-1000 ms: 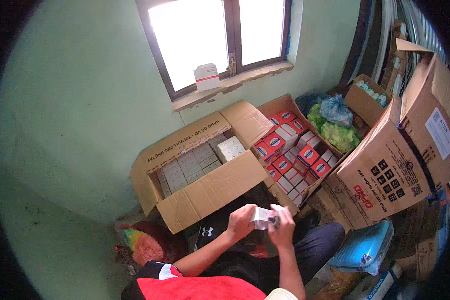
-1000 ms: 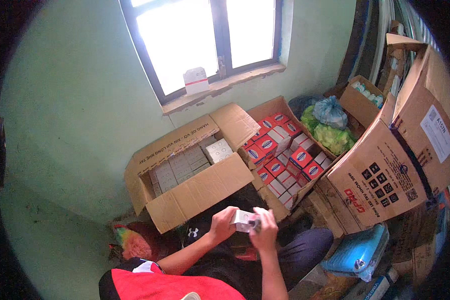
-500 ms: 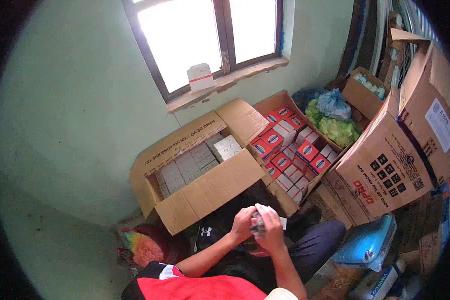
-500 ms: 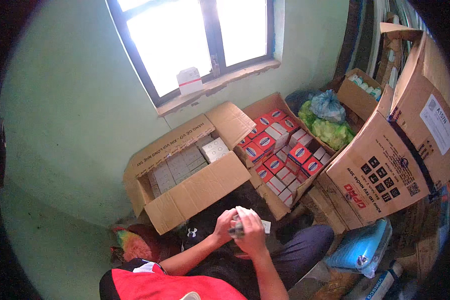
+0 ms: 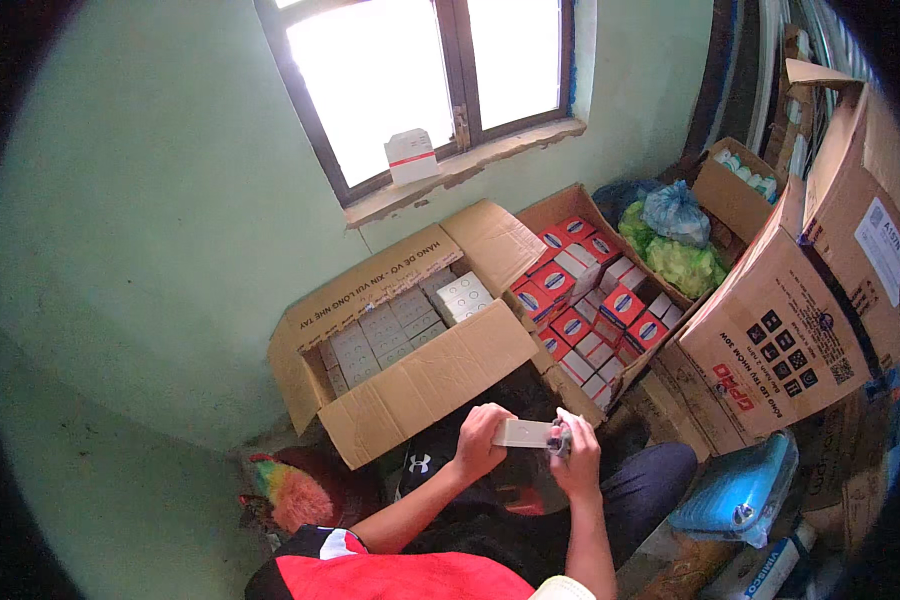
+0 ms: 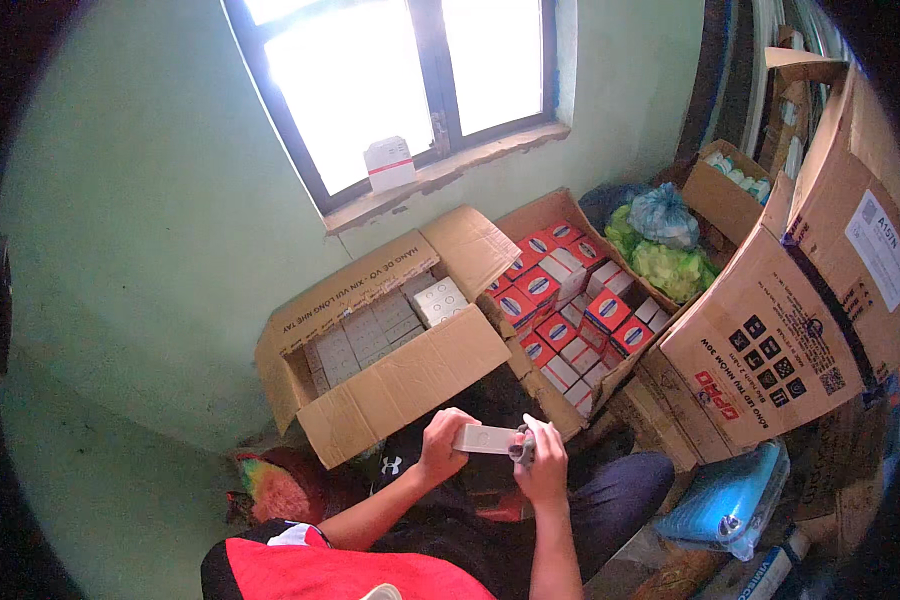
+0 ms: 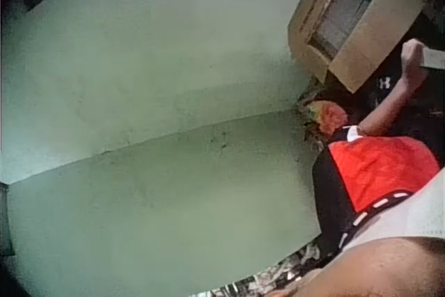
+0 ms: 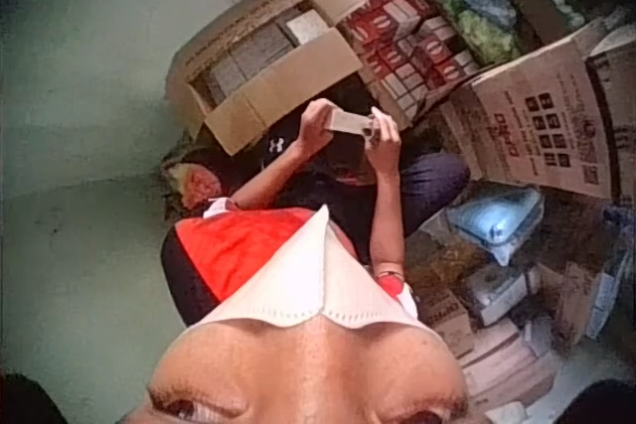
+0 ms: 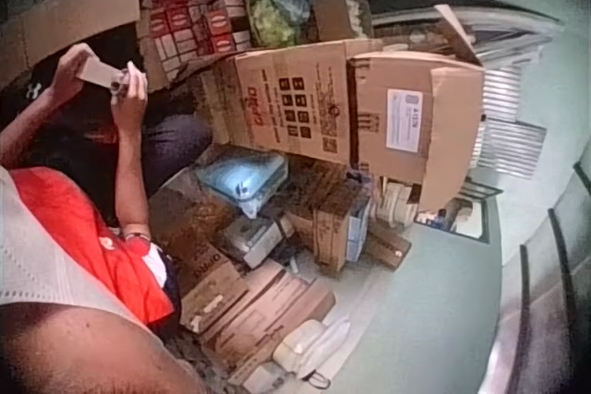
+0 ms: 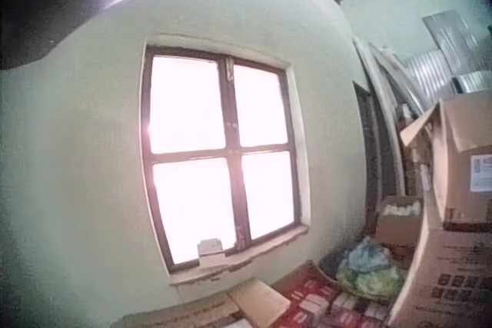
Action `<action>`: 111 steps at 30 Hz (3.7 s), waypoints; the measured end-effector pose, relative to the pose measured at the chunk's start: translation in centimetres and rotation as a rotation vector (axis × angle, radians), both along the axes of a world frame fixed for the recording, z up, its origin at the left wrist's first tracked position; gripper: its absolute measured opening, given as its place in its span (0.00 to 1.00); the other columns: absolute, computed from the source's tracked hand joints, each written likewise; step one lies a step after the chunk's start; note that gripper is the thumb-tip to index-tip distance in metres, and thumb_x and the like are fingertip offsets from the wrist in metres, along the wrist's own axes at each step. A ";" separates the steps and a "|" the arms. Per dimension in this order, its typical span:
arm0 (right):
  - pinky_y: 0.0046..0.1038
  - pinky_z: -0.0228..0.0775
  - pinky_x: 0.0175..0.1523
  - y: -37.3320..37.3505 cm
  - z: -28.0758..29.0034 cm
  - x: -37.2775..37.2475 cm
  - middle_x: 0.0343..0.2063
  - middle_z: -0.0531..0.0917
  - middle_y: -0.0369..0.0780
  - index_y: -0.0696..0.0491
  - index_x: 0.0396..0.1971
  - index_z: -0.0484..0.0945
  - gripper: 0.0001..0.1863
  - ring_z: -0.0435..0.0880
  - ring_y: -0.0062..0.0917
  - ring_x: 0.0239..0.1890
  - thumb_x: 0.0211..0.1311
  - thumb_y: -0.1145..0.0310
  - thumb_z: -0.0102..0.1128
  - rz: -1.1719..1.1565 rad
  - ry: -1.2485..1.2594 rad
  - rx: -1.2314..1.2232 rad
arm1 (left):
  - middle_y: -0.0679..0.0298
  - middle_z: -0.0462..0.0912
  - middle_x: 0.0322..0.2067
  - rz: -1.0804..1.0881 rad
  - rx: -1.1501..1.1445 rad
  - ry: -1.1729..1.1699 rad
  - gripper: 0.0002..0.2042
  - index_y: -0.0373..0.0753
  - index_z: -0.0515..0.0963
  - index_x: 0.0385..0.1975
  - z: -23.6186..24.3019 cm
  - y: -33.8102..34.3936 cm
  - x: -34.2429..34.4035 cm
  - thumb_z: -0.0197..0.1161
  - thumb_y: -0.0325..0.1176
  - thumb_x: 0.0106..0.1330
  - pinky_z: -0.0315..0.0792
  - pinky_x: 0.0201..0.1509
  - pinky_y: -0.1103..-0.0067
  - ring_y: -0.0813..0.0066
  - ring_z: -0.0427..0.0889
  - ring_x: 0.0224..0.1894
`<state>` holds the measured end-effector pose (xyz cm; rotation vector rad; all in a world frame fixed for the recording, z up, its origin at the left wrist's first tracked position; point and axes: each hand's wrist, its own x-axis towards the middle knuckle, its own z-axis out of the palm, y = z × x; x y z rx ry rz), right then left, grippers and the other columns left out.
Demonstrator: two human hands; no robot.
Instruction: The recorder is packing or organizing light fixtures and their internal components into boxes.
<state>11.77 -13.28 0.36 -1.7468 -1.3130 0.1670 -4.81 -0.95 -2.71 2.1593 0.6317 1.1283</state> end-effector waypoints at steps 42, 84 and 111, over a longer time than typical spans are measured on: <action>0.52 0.65 0.77 0.5 -0.2 -0.5 0.54 0.85 0.48 0.56 0.61 0.80 0.27 0.83 0.46 0.60 0.60 0.72 0.68 0.016 0.096 0.008 | 0.58 0.81 0.29 0.070 -0.169 -0.078 0.08 0.36 0.79 0.34 1.7 -1.0 -0.1 0.66 0.18 0.56 0.72 0.37 0.72 0.60 0.82 0.32; 0.32 0.72 0.68 -0.3 -6.1 -3.7 0.60 0.80 0.42 0.60 0.69 0.69 0.29 0.79 0.25 0.64 0.72 0.70 0.67 0.007 0.962 0.102 | 0.57 0.79 0.61 -0.153 -1.134 -0.523 0.29 0.33 0.69 0.69 -2.1 1.5 2.0 0.64 0.28 0.66 0.66 0.75 0.70 0.66 0.77 0.64; 0.41 0.80 0.44 -0.6 -6.0 -2.0 0.38 0.86 0.45 0.52 0.42 0.78 0.16 0.89 0.44 0.39 0.57 0.69 0.76 -0.143 0.184 0.314 | 0.45 0.78 0.65 -0.266 0.069 0.273 0.05 0.34 0.74 0.42 7.3 -3.5 3.8 0.60 0.28 0.76 0.63 0.78 0.54 0.38 0.68 0.76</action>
